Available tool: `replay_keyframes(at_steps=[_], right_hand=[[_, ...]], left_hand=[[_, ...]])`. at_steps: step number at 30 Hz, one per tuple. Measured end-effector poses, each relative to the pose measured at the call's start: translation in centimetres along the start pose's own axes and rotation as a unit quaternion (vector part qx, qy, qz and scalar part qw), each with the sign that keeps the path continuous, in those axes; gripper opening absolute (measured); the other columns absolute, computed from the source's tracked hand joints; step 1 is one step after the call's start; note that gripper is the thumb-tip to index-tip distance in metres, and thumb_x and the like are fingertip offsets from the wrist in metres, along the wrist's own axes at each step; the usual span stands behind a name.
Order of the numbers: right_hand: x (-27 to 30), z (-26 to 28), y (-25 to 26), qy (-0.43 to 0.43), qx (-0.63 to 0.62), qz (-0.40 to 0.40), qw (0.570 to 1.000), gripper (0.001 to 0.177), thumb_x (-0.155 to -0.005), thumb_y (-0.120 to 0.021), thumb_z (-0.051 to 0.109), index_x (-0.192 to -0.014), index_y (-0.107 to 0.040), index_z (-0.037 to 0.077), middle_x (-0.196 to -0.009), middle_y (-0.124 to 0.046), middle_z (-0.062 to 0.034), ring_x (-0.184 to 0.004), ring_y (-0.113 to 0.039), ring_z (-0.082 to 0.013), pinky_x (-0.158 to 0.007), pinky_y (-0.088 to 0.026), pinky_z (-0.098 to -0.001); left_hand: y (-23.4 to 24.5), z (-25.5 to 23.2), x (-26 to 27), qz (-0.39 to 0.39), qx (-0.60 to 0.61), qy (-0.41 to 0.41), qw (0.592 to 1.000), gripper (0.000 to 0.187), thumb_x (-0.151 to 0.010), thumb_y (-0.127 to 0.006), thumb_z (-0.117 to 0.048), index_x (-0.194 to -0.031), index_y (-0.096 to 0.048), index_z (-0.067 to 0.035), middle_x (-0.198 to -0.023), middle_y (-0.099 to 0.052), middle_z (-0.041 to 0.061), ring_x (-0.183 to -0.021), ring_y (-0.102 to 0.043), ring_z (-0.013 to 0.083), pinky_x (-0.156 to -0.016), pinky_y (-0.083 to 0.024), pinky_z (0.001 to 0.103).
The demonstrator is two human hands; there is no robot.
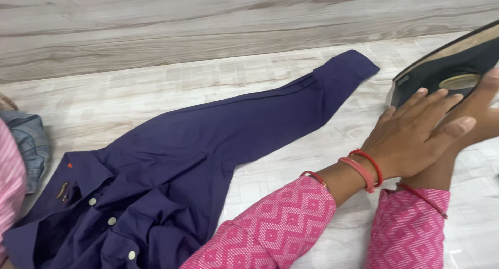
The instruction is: The person irons a dark blue long-sleeved shirt on a flat surface. They smooth the fabric with one hand while moving the iron with the other, systematically treating the sleeves, collar, and body sections. The shirt is repositioned and flipped to ensure all areas are pressed.
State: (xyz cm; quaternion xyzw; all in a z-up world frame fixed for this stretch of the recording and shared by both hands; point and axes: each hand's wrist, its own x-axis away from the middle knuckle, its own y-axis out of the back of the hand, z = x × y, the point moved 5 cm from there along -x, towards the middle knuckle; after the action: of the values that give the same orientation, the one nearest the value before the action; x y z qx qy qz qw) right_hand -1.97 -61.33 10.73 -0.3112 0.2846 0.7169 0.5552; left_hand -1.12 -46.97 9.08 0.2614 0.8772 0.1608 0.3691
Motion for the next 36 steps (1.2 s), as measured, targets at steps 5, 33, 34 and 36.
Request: replay_keyframes(at_steps=[5,33,34,36], right_hand=[[0.5,-5.6,-2.1,-0.035,-0.071,-0.031,0.996,0.024,-0.09,-0.079,-0.003,-0.112,-0.07,-0.005,-0.109,-0.072,-0.0142,-0.09,-0.067,-0.0211,-0.075,-0.054,-0.036],[20.6,36.2,-13.7,0.194,0.195,0.665,0.695,0.053,-0.085,-0.066,0.051,-0.137,-0.063,0.04,-0.101,-0.077,-0.0118,-0.095,-0.073,-0.0347,-0.08,-0.056,-0.0486],[21.3,36.9,-14.7,0.202,0.21,0.674,0.678,0.053,-0.086,-0.065,0.052,-0.138,-0.062,0.041,-0.1,-0.077,-0.0115,-0.094,-0.073,-0.0342,-0.08,-0.057,-0.0485],[22.6,38.3,-16.7,0.238,0.207,0.68,0.662,0.052,-0.087,-0.065,0.052,-0.138,-0.062,0.042,-0.099,-0.077,-0.011,-0.094,-0.073,-0.0336,-0.08,-0.057,-0.0481]], left_hand=[[-2.5,1.4,-0.7,-0.012,0.055,0.043,0.997,0.082,-0.105,-0.027,-0.067,-0.158,-0.043,-0.007,-0.163,-0.044,0.019,-0.157,-0.035,0.0367,-0.126,-0.03,0.055],[37.3,10.1,28.6,-0.055,-0.325,0.346,0.879,0.123,-0.07,-0.076,-0.054,-0.158,-0.013,0.004,-0.168,-0.014,0.023,-0.154,-0.009,0.0328,-0.121,-0.007,0.058],[37.5,10.7,28.8,-0.085,-0.308,0.341,0.884,0.118,-0.071,-0.076,-0.046,-0.157,-0.012,0.005,-0.167,-0.015,0.023,-0.154,-0.011,0.033,-0.121,-0.009,0.057],[38.4,11.9,29.3,-0.149,-0.288,0.321,0.89,0.106,-0.077,-0.071,-0.032,-0.157,-0.014,0.006,-0.167,-0.017,0.025,-0.157,-0.013,0.0347,-0.124,-0.011,0.055]])
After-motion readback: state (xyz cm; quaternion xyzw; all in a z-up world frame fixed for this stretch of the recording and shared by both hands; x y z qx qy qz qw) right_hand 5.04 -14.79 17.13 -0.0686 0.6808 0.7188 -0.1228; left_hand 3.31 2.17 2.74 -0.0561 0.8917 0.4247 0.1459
